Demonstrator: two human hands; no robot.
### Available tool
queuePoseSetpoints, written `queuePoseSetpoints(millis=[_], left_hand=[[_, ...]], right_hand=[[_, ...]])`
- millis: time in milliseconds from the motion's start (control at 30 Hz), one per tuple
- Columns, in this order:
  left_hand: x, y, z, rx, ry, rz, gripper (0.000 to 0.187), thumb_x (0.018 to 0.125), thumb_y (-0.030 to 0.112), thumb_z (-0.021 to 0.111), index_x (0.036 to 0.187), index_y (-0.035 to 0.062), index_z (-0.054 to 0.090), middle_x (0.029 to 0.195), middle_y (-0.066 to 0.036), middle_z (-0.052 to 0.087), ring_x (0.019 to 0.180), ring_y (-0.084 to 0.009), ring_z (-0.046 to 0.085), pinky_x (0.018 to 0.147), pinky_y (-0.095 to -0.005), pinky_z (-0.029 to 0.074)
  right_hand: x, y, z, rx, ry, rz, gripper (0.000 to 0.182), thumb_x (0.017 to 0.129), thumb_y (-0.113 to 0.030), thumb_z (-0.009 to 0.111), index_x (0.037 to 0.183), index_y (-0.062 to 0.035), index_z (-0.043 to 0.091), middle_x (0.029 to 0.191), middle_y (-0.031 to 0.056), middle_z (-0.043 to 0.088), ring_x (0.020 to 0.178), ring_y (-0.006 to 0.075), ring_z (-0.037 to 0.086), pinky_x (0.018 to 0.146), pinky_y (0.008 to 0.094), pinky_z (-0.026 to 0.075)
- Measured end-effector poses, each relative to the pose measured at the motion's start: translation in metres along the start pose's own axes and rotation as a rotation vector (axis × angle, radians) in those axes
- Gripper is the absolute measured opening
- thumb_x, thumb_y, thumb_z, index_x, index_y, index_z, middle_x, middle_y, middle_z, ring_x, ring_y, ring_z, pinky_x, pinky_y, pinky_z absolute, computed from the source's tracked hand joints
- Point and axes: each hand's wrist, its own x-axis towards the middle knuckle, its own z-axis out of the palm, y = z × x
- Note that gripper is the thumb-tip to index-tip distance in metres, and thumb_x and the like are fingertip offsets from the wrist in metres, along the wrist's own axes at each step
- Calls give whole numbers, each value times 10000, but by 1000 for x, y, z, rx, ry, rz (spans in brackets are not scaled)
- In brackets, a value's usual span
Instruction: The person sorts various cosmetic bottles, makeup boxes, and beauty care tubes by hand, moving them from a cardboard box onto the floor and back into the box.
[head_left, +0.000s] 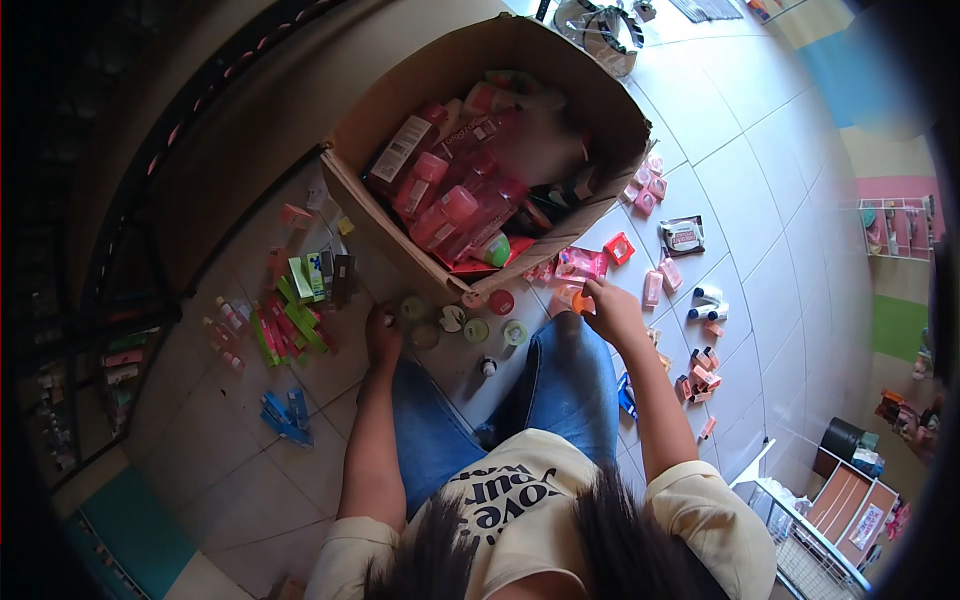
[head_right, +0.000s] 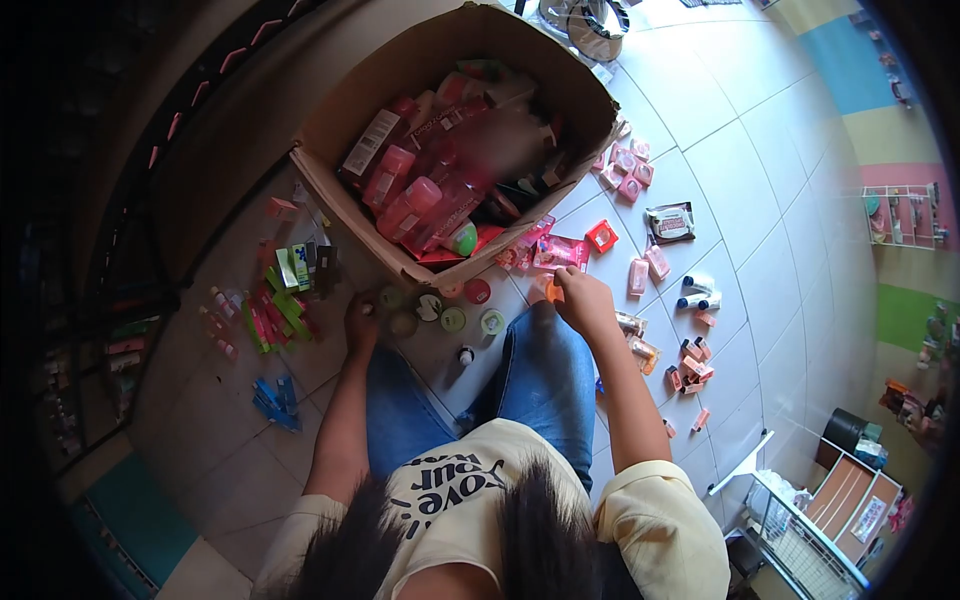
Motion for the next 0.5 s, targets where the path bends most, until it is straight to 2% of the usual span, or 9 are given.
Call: queuePoseSetpoints(millis=[200,267,367,433,467,500], left_hand=[[-1,11,-11,16,-18,69,524,716,-3,697,1211,37,527,1318,-198,482,1255,-350,452,1029,-423,387],[-4,21,-21,21,37,99,553,729,6,697,1246,47,507,1338,-198,454,1280,-351,417,1043,-431,368],[-9,35,-36,-12,115,114,557,752,24,683,1271,54,485,1354,-207,432,1295,-367,392,1055,-455,348],[-12,41,-46,-50,148,110,535,775,30,667,1275,58,480,1362,-204,424,1298,-367,389,1051,-467,347],[-15,44,-51,-73,158,110,518,789,28,658,1274,61,480,1367,-196,421,1299,-358,390,1045,-469,352],[-15,50,-55,-100,169,113,502,803,26,649,1274,65,481,1371,-188,418,1301,-350,391,1039,-471,357]], right_hand=[[1,1,10,-18,24,55,318,749,-211,719,1008,-92,579,958,102,637,883,307,640,721,419,517],[-2,-6,-3,-22,48,79,309,768,-228,717,1010,-89,585,956,106,642,871,304,643,720,415,517],[-4,-19,-48,174,61,79,279,796,-255,718,965,-65,604,903,113,649,828,287,645,697,399,509],[4,-54,-107,450,130,28,278,853,-268,691,850,-9,587,703,120,610,656,251,602,600,355,465],[15,-61,-119,558,156,24,282,871,-266,673,850,-6,565,670,128,590,610,240,581,573,355,447],[24,-87,-151,471,253,-85,291,870,-270,670,866,-4,551,698,137,600,617,269,581,572,369,443]])
